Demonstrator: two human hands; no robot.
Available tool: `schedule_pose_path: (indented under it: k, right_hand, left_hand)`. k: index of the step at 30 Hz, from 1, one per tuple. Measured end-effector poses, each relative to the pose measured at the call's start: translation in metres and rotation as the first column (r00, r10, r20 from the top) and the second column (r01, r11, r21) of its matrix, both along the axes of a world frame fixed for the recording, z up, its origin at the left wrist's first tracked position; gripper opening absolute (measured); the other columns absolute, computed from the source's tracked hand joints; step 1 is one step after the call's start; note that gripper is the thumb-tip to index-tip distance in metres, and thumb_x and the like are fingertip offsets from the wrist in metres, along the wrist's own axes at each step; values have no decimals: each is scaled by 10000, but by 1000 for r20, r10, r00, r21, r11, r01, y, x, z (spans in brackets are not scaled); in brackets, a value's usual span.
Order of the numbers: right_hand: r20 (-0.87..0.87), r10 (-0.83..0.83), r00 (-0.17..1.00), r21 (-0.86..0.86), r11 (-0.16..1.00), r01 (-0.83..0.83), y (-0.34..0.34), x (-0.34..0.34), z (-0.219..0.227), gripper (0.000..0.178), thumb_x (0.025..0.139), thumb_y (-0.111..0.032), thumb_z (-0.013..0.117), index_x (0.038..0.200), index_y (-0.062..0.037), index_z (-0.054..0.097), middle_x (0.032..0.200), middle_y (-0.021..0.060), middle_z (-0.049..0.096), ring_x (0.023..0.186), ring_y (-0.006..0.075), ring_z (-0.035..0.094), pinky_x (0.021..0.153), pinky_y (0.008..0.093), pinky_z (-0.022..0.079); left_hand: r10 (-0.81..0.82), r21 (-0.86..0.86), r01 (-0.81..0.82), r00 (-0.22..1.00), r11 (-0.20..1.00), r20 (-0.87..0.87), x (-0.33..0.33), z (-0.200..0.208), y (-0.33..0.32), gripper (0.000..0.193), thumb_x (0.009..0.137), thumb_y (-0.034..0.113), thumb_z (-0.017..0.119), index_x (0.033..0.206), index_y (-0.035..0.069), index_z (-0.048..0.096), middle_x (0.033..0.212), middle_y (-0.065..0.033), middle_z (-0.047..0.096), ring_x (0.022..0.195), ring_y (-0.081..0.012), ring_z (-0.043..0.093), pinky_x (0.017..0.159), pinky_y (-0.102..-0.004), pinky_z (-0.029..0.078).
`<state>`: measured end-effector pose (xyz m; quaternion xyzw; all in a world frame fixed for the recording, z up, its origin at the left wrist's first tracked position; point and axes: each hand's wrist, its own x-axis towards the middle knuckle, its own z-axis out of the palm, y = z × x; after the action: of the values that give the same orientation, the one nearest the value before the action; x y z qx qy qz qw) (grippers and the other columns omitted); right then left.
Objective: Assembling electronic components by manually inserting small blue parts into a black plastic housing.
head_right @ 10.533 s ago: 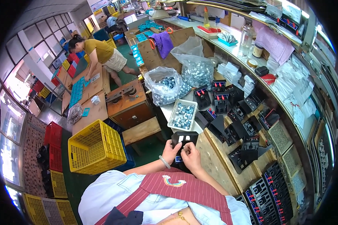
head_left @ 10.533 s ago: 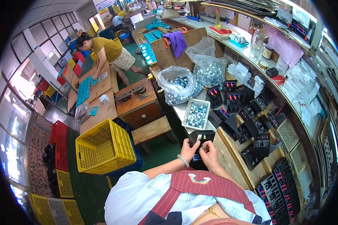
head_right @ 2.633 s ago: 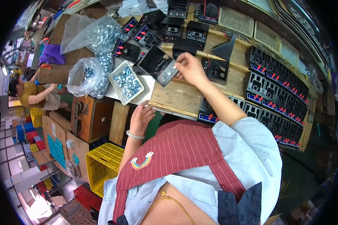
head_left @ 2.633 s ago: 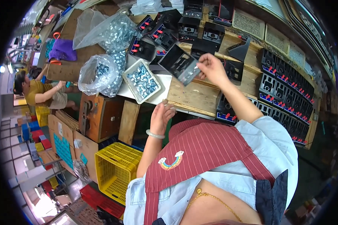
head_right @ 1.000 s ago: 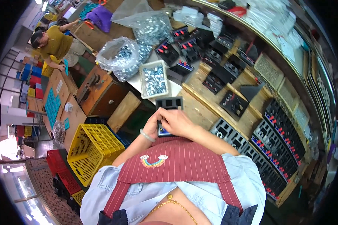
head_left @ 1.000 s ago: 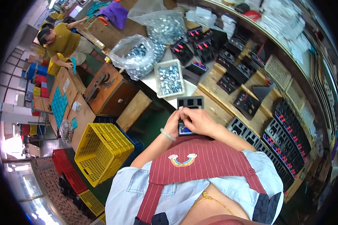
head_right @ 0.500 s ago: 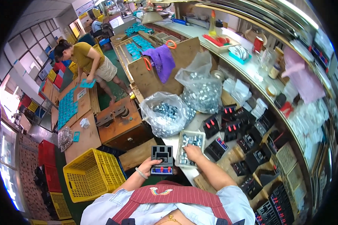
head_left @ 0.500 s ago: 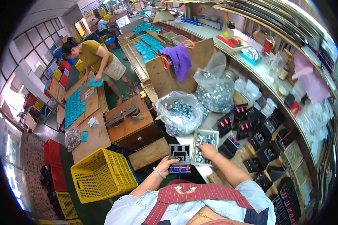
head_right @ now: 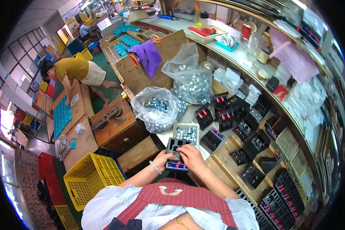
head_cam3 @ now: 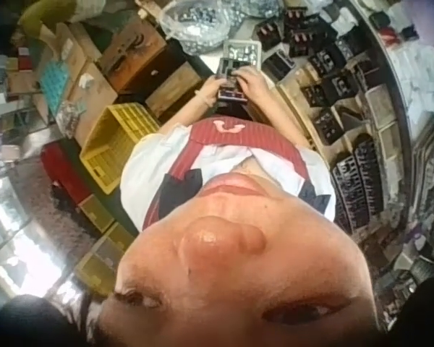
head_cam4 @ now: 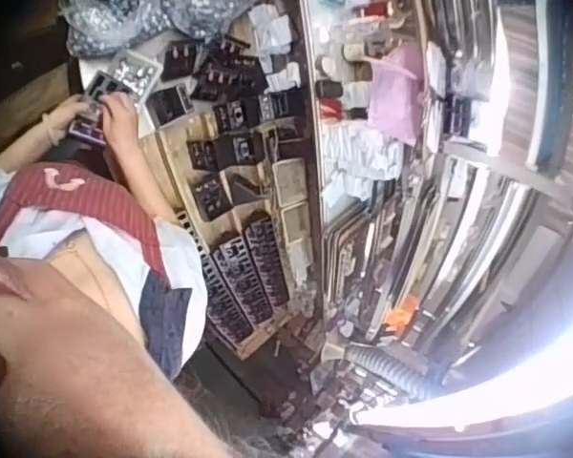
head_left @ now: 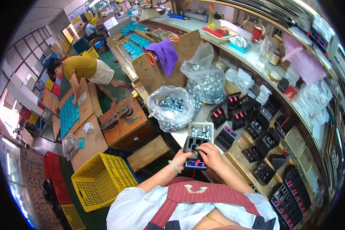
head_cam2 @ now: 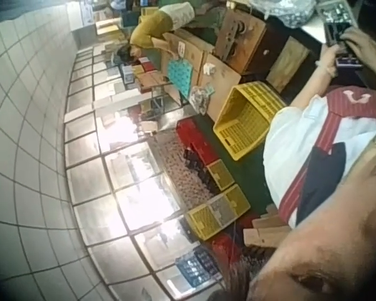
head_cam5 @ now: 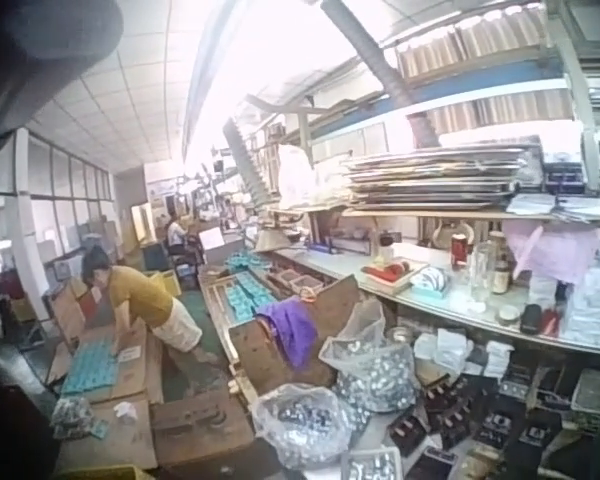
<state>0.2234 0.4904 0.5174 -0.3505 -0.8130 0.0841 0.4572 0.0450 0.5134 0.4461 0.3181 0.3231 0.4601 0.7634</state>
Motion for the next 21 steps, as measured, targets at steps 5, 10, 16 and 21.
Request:
schedule_pose_path:
  k: [5,10,16,21]
  right_hand:
    - [132,36,991,-31,999,-32,-55,35,-23,203,765,-31,674,965,-64,686,836,104,666,812,297,624,736,380,510]
    - [258,79,963,-100,993,-55,-98,64,-34,217,753,-36,683,969,-52,672,860,119,679,817,308,632,741,391,516]
    - [-73,20,997,-275,961,-40,-149,70,-47,392,752,-18,696,1129,-36,589,795,89,651,741,215,642,707,320,504]
    - [-99,-346,933,-72,938,340,-172,96,-51,808,654,-93,767,1359,-56,375,1216,163,505,1097,287,536,914,384,449]
  left_hand:
    - [53,57,-48,995,997,-83,34,-10,-58,390,743,-13,630,1110,-75,513,939,-131,634,797,-217,665,704,-346,575]
    - [82,16,-81,994,997,-75,67,-36,-95,334,755,-19,633,1071,-50,531,926,-107,629,794,-207,664,677,-344,572]
    - [55,48,-55,998,997,-6,78,-26,-137,400,803,80,721,1134,-3,513,997,-114,635,840,-208,666,716,-362,569]
    - [226,303,-194,971,933,-76,106,-24,-168,1097,706,4,808,1461,65,13,1327,-172,409,1103,-238,560,883,-350,518]
